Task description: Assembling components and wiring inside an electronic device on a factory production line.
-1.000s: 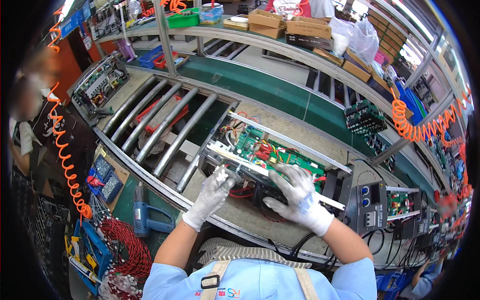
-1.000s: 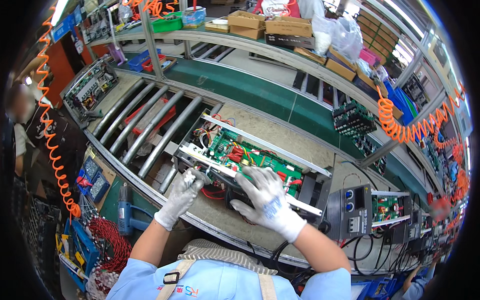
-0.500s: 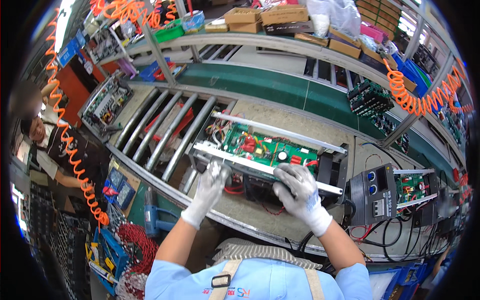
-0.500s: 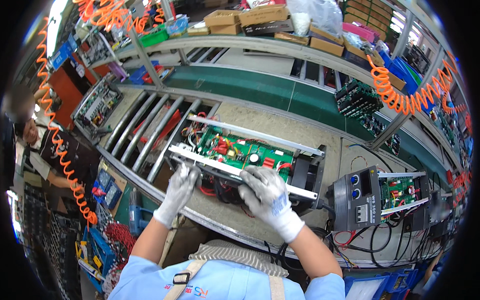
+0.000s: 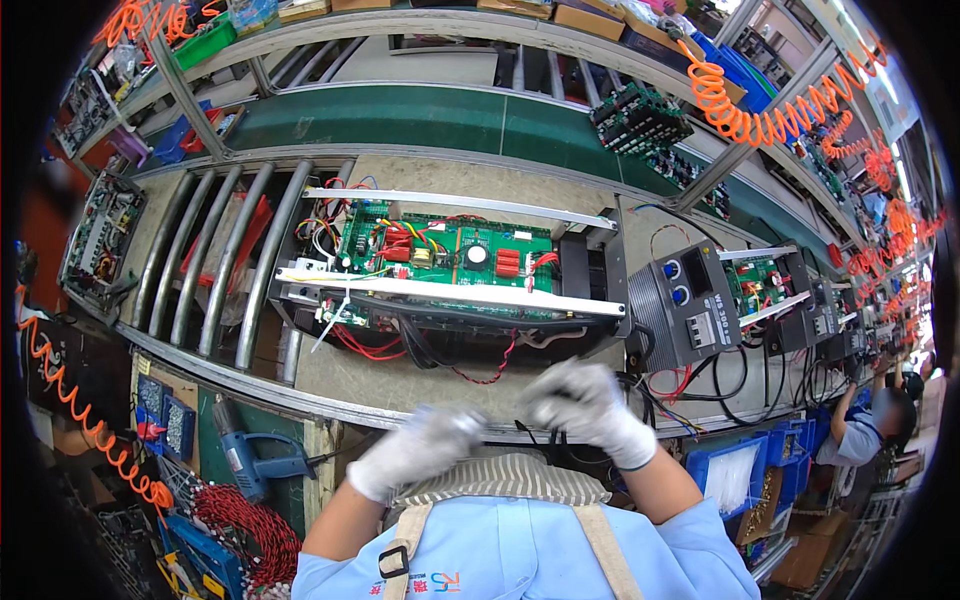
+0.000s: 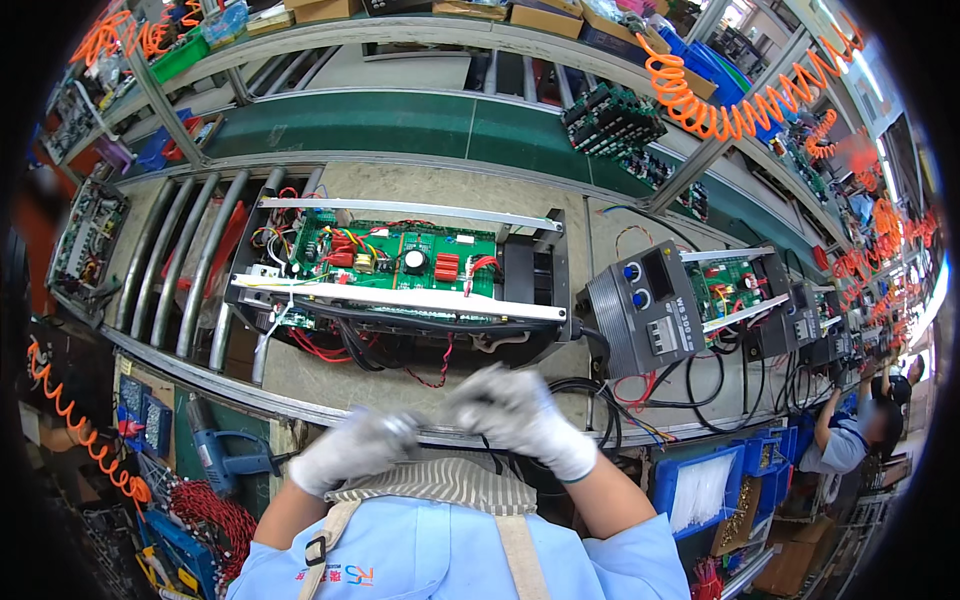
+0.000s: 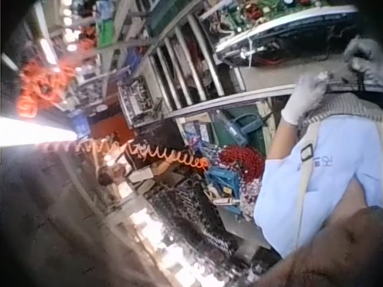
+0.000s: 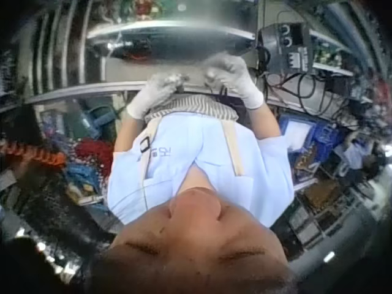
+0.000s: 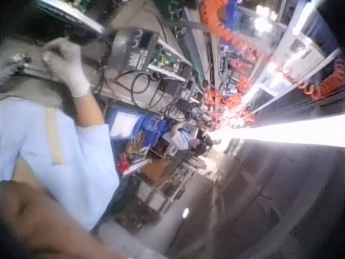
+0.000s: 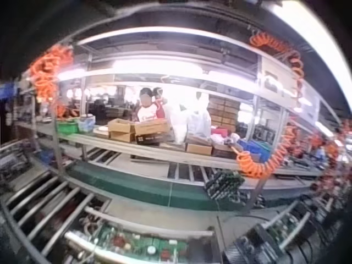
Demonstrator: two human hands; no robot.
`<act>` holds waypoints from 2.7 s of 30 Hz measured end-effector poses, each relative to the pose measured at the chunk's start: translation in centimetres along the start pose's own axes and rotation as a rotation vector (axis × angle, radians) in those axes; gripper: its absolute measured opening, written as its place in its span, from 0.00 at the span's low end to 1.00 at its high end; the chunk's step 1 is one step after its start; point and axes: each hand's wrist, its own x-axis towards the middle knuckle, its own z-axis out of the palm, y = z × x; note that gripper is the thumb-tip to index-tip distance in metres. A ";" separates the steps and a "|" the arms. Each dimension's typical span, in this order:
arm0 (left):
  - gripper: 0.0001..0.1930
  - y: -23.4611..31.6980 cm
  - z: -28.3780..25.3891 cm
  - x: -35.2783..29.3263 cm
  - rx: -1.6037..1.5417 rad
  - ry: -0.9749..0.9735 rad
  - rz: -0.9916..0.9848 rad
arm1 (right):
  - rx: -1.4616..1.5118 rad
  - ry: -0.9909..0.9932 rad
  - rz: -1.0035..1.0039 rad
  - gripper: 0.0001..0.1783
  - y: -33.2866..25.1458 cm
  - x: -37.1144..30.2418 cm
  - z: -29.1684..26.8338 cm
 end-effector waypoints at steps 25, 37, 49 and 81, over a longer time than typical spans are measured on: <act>0.16 -0.8 3.2 7.8 -1.149 0.814 -0.095 | -0.862 -0.663 -0.149 0.10 -0.9 16.3 -8.2; 0.17 -2.5 -3.1 4.7 -1.447 0.860 0.098 | -1.066 -0.643 -0.277 0.18 -2.6 12.7 -10.0; 0.17 -1.8 -4.2 4.4 -0.993 0.657 -0.107 | -0.428 -0.564 0.235 0.26 -2.5 16.7 -3.2; 0.15 -2.6 -0.7 7.2 -1.312 1.271 0.021 | -0.773 -0.311 -0.084 0.39 -1.9 15.8 -0.6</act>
